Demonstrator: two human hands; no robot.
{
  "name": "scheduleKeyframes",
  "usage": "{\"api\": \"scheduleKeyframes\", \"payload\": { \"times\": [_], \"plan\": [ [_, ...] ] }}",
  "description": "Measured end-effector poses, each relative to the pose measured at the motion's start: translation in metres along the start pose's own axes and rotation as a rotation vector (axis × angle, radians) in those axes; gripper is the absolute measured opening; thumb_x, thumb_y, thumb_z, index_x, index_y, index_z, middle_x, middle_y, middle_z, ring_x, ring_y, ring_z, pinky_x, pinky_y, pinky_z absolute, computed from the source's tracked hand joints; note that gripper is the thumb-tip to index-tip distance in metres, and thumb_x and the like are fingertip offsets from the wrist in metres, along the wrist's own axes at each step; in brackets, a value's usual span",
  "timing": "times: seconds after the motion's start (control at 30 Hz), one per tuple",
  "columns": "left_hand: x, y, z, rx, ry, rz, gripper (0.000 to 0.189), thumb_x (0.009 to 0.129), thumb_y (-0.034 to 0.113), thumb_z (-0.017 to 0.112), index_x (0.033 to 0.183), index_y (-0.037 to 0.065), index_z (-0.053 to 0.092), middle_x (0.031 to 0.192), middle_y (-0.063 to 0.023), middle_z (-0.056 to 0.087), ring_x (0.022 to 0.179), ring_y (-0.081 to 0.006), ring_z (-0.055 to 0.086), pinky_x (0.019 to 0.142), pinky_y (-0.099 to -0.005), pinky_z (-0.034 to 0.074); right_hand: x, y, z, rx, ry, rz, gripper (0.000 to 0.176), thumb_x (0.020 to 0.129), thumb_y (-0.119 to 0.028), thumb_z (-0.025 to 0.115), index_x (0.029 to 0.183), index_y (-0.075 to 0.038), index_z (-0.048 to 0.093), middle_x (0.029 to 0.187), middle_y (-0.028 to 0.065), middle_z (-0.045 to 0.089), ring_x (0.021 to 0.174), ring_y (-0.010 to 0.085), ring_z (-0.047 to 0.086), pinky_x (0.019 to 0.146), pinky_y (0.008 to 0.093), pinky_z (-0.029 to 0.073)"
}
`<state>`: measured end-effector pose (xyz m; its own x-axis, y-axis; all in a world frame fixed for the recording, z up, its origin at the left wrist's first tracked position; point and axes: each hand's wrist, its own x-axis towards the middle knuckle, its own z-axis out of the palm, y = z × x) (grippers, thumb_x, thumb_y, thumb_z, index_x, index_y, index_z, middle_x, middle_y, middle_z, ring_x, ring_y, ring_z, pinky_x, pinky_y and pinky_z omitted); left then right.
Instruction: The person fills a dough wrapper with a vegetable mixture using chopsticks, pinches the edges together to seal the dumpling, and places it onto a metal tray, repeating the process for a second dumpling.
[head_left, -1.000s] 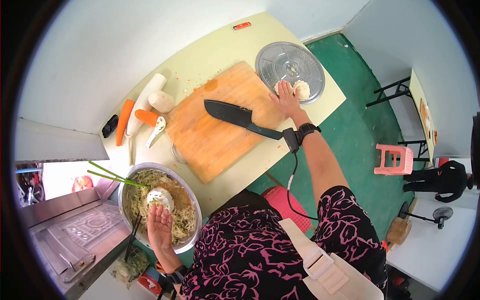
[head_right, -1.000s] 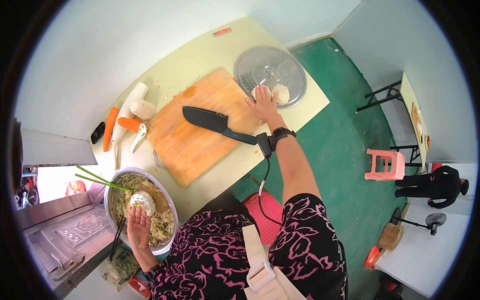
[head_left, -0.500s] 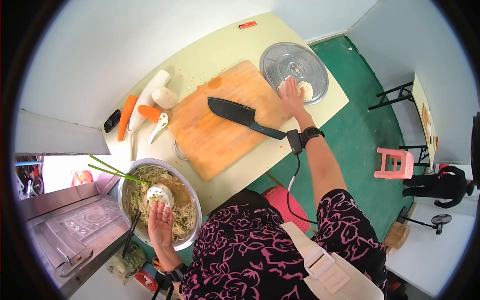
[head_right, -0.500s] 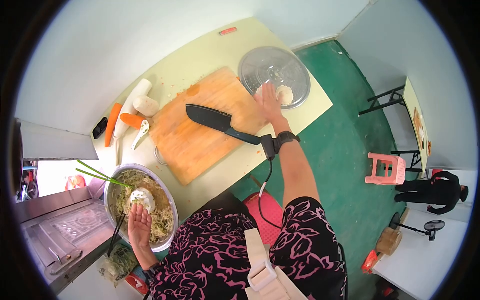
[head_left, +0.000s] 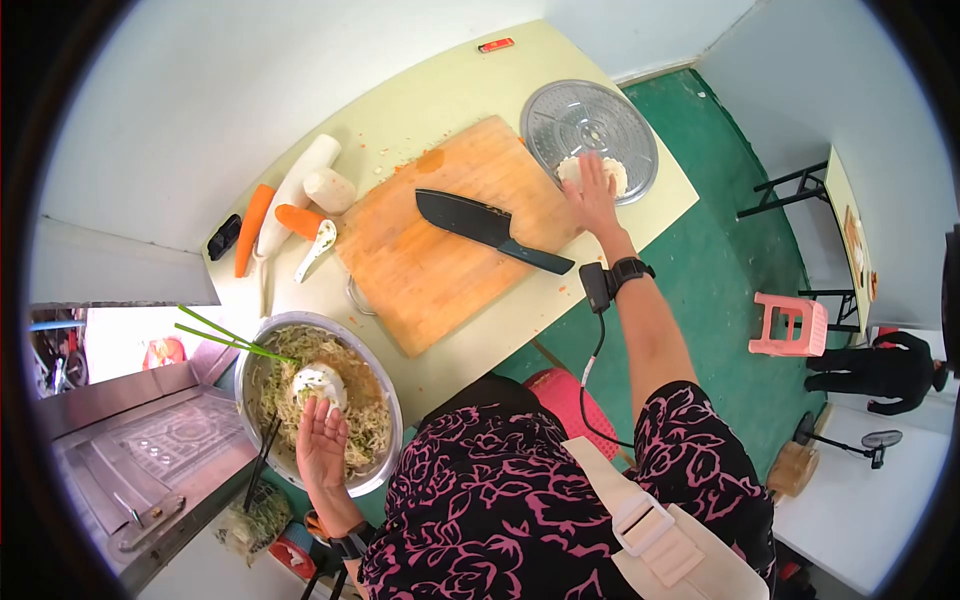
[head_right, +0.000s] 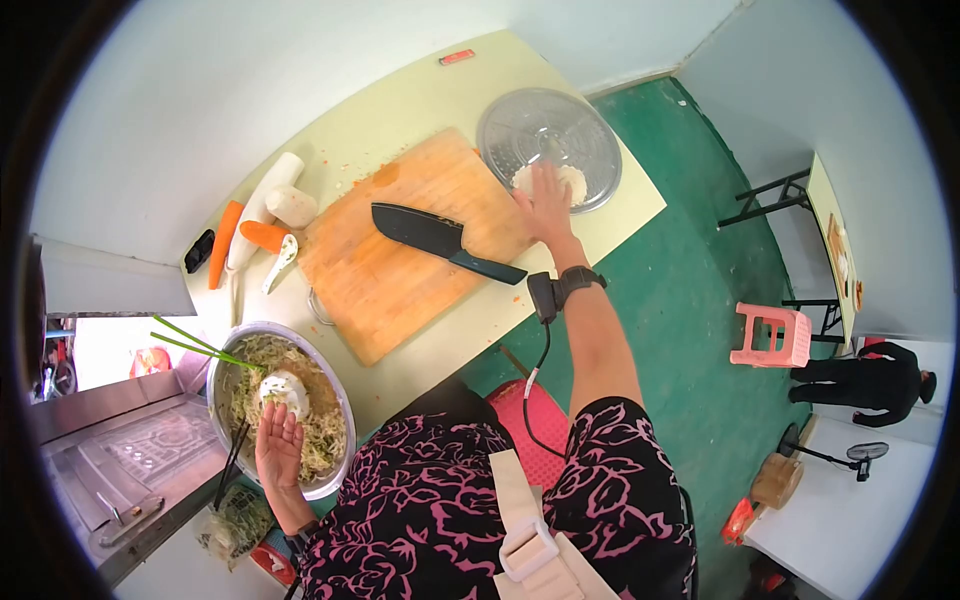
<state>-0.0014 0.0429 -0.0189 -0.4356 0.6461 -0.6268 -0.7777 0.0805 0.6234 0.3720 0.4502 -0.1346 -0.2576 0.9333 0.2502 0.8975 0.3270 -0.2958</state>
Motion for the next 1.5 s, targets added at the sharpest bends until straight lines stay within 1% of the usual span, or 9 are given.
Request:
{"api": "scheduleKeyframes", "payload": {
  "times": [0.3, 0.4, 0.5, 0.67, 0.8, 0.9, 1.0, 1.27, 1.5],
  "plan": [
    [0.011, -0.003, -0.036, -0.066, 0.226, -0.022, 0.033, 0.084, 0.024, 0.048, 0.113, 0.007, 0.046, 0.107, -0.0060, 0.050, 0.090, -0.0186, 0.052, 0.078, -0.0314, 0.043, -0.030, 0.011, -0.009, 0.111, 0.435, 0.141, 0.032, 0.081, -0.018, 0.052, 0.107, 0.001, 0.049, 0.109, 0.0161, 0.050, 0.105, 0.0288, 0.044, 0.091, 0.0354, 0.033],
    [0.007, 0.004, -0.047, -0.162, 0.223, 0.003, 0.013, 0.083, 0.018, 0.052, 0.091, 0.008, 0.053, 0.053, 0.0019, 0.048, 0.063, -0.0158, 0.053, 0.069, -0.0310, 0.043, -0.037, -0.046, -0.032, 0.755, 0.101, 0.409, 0.017, 0.081, -0.016, 0.055, 0.089, -0.001, 0.060, 0.071, 0.0033, 0.059, 0.065, 0.0097, 0.054, 0.062, 0.0238, 0.044],
    [-0.008, 0.015, -0.054, -0.098, 0.285, 0.162, 0.018, 0.084, 0.017, 0.050, 0.096, 0.004, 0.051, 0.048, 0.0036, 0.035, 0.050, -0.0113, 0.044, 0.059, -0.0285, 0.042, -0.049, -0.102, -0.022, 0.996, -0.137, 0.306, 0.015, 0.080, -0.014, 0.056, 0.089, -0.002, 0.060, 0.068, 0.0037, 0.057, 0.054, 0.0065, 0.051, 0.047, 0.0194, 0.042],
    [0.000, 0.005, -0.059, 0.249, 0.513, 0.398, 0.019, 0.078, 0.000, 0.044, 0.095, 0.002, 0.053, 0.080, -0.0043, 0.054, 0.066, -0.0112, 0.051, 0.062, -0.0235, 0.043, -0.080, -0.243, -0.014, 1.190, -0.534, 0.100, 0.013, 0.078, -0.011, 0.058, 0.086, -0.002, 0.061, 0.068, 0.0021, 0.056, 0.052, 0.0060, 0.049, 0.046, 0.0198, 0.041],
    [0.003, -0.014, -0.070, 0.310, 0.372, 0.454, 0.016, 0.070, -0.006, 0.045, 0.067, 0.000, 0.059, 0.085, -0.0094, 0.060, 0.071, -0.0132, 0.054, 0.065, -0.0227, 0.042, -0.111, -0.338, -0.006, 1.138, -0.685, -0.577, 0.013, 0.076, -0.009, 0.057, 0.087, -0.001, 0.061, 0.069, 0.0064, 0.059, 0.060, 0.0126, 0.055, 0.058, 0.0229, 0.044],
    [-0.010, -0.008, -0.054, 0.545, 0.503, 0.413, 0.016, 0.075, 0.011, 0.056, 0.083, -0.001, 0.062, 0.084, -0.0087, 0.061, 0.077, -0.0127, 0.055, 0.068, -0.0240, 0.044, -0.127, -0.379, -0.009, 0.944, -0.973, -0.656, 0.015, 0.079, -0.012, 0.054, 0.087, -0.001, 0.060, 0.074, 0.0137, 0.060, 0.063, 0.0205, 0.058, 0.060, 0.0276, 0.045],
    [0.000, -0.024, -0.070, 0.583, 0.438, 0.421, 0.059, 0.076, 0.036, 0.060, 0.118, -0.001, 0.040, 0.113, -0.0163, 0.048, 0.098, -0.0225, 0.050, 0.084, -0.0299, 0.041, -0.137, -0.409, -0.022, 0.619, -0.834, -1.293, 0.051, 0.072, -0.007, 0.056, 0.121, -0.007, 0.040, 0.125, 0.0188, 0.036, 0.115, 0.0322, 0.035, 0.094, 0.0383, 0.027],
    [-0.117, 0.009, -0.118, -0.082, 0.411, 0.469, 0.043, 0.079, 0.028, 0.057, 0.111, 0.002, 0.045, 0.103, -0.0089, 0.052, 0.091, -0.0161, 0.052, 0.077, -0.0271, 0.043, -0.135, -0.434, 0.002, 0.692, -1.197, -0.971, 0.031, 0.076, -0.003, 0.052, 0.107, 0.002, 0.050, 0.100, 0.0136, 0.053, 0.091, 0.0218, 0.052, 0.082, 0.0305, 0.039],
    [-0.243, -0.052, -0.279, -0.582, 0.897, 0.697, 0.031, 0.081, 0.023, 0.054, 0.105, 0.004, 0.047, 0.098, -0.0102, 0.053, 0.087, -0.0226, 0.056, 0.076, -0.0351, 0.045, -0.183, -0.474, -0.033, 0.564, -1.198, -1.169, 0.031, 0.080, -0.004, 0.049, 0.111, 0.002, 0.047, 0.101, 0.0132, 0.054, 0.090, 0.0201, 0.053, 0.077, 0.0290, 0.042]
  ]
}}
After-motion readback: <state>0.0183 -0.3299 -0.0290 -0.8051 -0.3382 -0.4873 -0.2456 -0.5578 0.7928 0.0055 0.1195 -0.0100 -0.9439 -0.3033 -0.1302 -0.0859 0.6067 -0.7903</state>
